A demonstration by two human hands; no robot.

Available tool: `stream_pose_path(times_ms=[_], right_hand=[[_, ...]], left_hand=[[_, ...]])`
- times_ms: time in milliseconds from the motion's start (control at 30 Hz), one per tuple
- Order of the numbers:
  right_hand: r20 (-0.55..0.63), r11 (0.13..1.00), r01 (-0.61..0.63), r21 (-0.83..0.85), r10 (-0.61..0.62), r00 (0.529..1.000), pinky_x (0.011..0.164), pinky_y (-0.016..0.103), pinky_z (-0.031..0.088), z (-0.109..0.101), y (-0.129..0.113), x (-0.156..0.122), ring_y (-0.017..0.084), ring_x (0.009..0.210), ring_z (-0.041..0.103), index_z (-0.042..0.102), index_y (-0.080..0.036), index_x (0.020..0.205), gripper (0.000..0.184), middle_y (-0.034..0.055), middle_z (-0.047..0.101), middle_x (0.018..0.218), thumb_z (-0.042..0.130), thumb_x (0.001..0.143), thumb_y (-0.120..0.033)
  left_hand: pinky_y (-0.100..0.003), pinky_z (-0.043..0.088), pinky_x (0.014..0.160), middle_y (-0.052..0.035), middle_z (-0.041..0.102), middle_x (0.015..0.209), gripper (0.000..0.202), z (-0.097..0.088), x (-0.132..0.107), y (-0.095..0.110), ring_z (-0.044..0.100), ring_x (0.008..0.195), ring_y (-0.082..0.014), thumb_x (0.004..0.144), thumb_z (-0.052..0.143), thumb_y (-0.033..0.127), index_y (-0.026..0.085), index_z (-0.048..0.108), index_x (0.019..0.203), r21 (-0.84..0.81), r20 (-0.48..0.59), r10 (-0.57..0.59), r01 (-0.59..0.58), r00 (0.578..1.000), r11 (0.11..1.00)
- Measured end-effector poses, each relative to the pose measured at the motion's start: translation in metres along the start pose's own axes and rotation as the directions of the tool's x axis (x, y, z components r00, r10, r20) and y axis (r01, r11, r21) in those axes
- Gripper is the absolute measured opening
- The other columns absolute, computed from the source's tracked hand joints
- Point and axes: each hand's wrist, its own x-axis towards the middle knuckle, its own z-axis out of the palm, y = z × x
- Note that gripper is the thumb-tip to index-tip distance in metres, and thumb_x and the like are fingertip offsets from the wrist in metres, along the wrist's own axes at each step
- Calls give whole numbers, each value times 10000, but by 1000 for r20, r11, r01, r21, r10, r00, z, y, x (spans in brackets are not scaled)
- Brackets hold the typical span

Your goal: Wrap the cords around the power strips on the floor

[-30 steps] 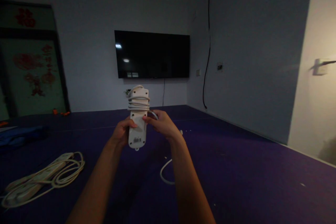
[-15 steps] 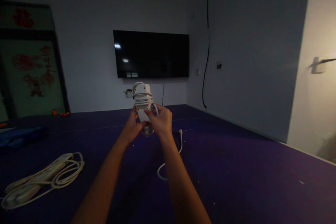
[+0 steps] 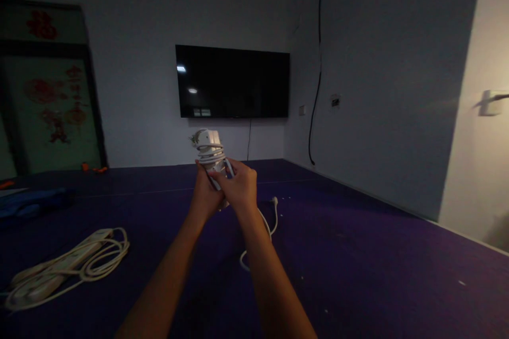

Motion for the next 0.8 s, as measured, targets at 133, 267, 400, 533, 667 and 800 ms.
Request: stream_pose_path(times_ms=[133,267,400,533,667,800], right_hand=[[73,993,-18,115,10,997,604,246,471,2,0,-1,183,659,644,722,-168,834,228,22,705,740,669,695,-341],[107,991,24,132,-39,994,670,279,492,2,2,0,213,741,665,723,-177,874,238,28,718,782,576,786,-341],[105,995,57,80,-66,992,688,280,483,-1,5,3,201,719,664,720,-184,861,265,34,716,741,503,844,-336],[58,997,65,42,-67,996,724,275,466,-8,7,5,201,800,661,718,-192,843,282,45,721,776,480,861,-344],[19,999,32,29,-33,999,726,273,455,-14,10,8,195,814,653,718,-193,809,330,51,718,786,456,872,-383],[0,1000,-14,10,14,1000,655,263,445,-18,18,11,189,744,644,717,-175,822,393,60,706,745,422,880,-428]], left_hand=[[-337,470,838,-118,637,1054,725,-3,2,0,608,984,-240,556,724,186,159,430,1218,-17,-79,-14,12,997,1000],[-281,499,640,-38,656,830,501,-6,7,-1,639,723,-178,563,729,248,177,532,1018,-85,-109,-143,134,984,987],[-248,460,469,25,584,637,445,-10,7,4,556,472,-120,537,749,321,166,537,896,-172,-76,-336,319,939,932],[-262,476,453,47,567,596,447,-17,7,15,552,423,-118,521,744,277,170,526,896,-316,-33,-426,394,904,863],[-270,496,448,30,632,719,499,-25,9,26,583,440,-124,504,720,199,199,522,962,-432,19,-430,395,903,811],[-266,505,445,11,645,678,443,-37,12,37,602,449,-140,531,666,170,167,540,956,-501,123,-479,471,869,726]])
